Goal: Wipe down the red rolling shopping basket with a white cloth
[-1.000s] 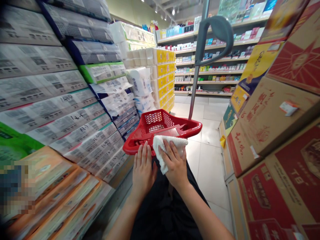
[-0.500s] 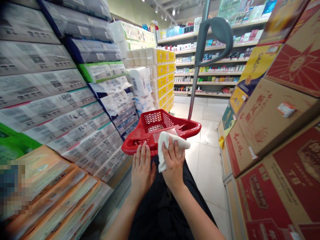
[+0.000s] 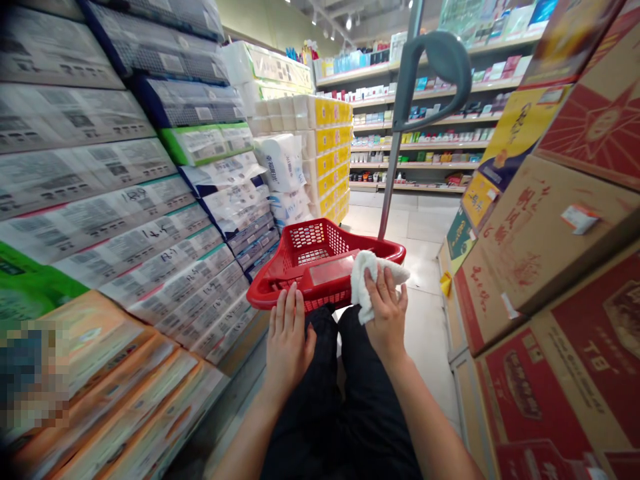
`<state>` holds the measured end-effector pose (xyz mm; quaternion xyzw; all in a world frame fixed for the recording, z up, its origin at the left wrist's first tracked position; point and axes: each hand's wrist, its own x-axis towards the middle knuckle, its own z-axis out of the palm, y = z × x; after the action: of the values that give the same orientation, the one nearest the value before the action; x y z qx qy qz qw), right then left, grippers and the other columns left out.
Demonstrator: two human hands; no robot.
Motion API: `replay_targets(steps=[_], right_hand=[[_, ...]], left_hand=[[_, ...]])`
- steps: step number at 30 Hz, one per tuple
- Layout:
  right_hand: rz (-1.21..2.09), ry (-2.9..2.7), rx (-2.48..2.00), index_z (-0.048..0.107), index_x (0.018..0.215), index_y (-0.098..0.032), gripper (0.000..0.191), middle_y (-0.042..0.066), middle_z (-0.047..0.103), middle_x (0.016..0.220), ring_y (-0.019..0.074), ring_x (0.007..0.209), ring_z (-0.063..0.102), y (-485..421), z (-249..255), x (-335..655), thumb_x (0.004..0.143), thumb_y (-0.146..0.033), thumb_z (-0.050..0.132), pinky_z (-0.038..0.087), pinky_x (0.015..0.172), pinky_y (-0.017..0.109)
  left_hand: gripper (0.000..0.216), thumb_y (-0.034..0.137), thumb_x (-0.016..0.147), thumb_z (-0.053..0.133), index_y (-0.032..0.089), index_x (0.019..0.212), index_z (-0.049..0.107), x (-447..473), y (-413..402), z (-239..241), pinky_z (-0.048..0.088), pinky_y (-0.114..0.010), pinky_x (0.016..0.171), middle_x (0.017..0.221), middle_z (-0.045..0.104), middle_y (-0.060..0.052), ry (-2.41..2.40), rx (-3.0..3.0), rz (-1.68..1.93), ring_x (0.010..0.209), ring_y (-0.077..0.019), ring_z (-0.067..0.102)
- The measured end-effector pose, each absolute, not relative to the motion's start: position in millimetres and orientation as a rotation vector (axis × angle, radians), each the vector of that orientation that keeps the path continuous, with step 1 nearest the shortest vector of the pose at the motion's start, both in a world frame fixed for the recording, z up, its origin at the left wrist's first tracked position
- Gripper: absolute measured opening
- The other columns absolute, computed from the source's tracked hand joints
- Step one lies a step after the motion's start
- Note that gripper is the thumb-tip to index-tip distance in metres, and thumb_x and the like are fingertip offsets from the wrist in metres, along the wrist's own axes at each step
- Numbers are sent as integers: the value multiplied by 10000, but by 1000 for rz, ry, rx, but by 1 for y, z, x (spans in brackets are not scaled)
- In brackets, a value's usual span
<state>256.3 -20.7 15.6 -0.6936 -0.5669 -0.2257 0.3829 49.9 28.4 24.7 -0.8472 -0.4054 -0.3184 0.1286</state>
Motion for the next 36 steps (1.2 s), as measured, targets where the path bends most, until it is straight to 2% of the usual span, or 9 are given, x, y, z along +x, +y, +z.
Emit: replay_targets(steps=[4, 8, 13, 16, 19, 28, 33, 36], right_hand=[[-521, -1336, -1823, 244, 1549, -286, 697, 110, 302, 1594, 274, 1491, 241, -17, 16, 256, 887, -129, 395, 183, 1158, 566], [-550, -1360, -1803, 200, 1563, -257, 712, 132, 261, 1606, 299, 1502, 196, -12, 18, 210, 895, -154, 422, 188, 1150, 565], [-565, -1553, -1730, 304, 1533, -250, 653, 112, 339, 1579, 289, 1498, 211, -10, 19, 162, 909, -191, 490, 130, 1174, 547], [-607, -1630, -1691, 377, 1499, -264, 611, 85, 405, 1548, 265, 1484, 254, -10, 18, 161, 908, -199, 515, 110, 1189, 525], [-682, -1642, -1675, 376, 1496, -291, 620, 70, 444, 1525, 244, 1463, 304, -13, 18, 177, 900, -193, 514, 89, 1198, 528], [-540, -1390, -1786, 208, 1559, -284, 723, 112, 266, 1610, 276, 1496, 224, -18, 6, 263, 881, -140, 414, 146, 1171, 564], [-556, -1360, -1777, 182, 1567, -257, 722, 131, 236, 1617, 305, 1504, 185, -12, 9, 222, 890, -166, 417, 168, 1154, 568], [-586, -1484, -1764, 242, 1553, -268, 692, 119, 294, 1599, 309, 1500, 199, -11, 13, 176, 900, -191, 458, 136, 1159, 560]], left_hand=[[811, 143, 866, 505, 113, 1568, 98, 50, 28, 25, 262, -448, 1204, 1610, 280, -124, -1188, -2464, -933, 1513, -270, 181], [803, 144, 874, 495, 107, 1567, 90, 48, 29, 24, 276, -452, 1198, 1609, 279, -132, -1187, -2455, -920, 1514, -266, 175], [765, 155, 888, 485, 107, 1563, 129, 46, 31, 23, 285, -456, 1194, 1600, 298, -141, -1169, -2453, -909, 1511, -267, 188], [753, 157, 885, 490, 108, 1559, 156, 46, 30, 22, 282, -450, 1198, 1591, 320, -143, -1177, -2450, -917, 1508, -264, 200], [766, 159, 878, 493, 105, 1559, 148, 47, 29, 23, 274, -452, 1200, 1595, 309, -146, -1173, -2462, -916, 1513, -262, 178], [804, 129, 860, 495, 120, 1566, 111, 50, 27, 27, 263, -453, 1206, 1610, 279, -125, -1188, -2475, -944, 1512, -267, 184], [797, 138, 866, 490, 115, 1566, 108, 49, 28, 26, 270, -453, 1203, 1608, 284, -130, -1185, -2468, -941, 1514, -264, 176], [764, 139, 874, 471, 114, 1562, 139, 46, 29, 25, 284, -447, 1196, 1603, 293, -136, -1170, -2467, -929, 1513, -259, 179]])
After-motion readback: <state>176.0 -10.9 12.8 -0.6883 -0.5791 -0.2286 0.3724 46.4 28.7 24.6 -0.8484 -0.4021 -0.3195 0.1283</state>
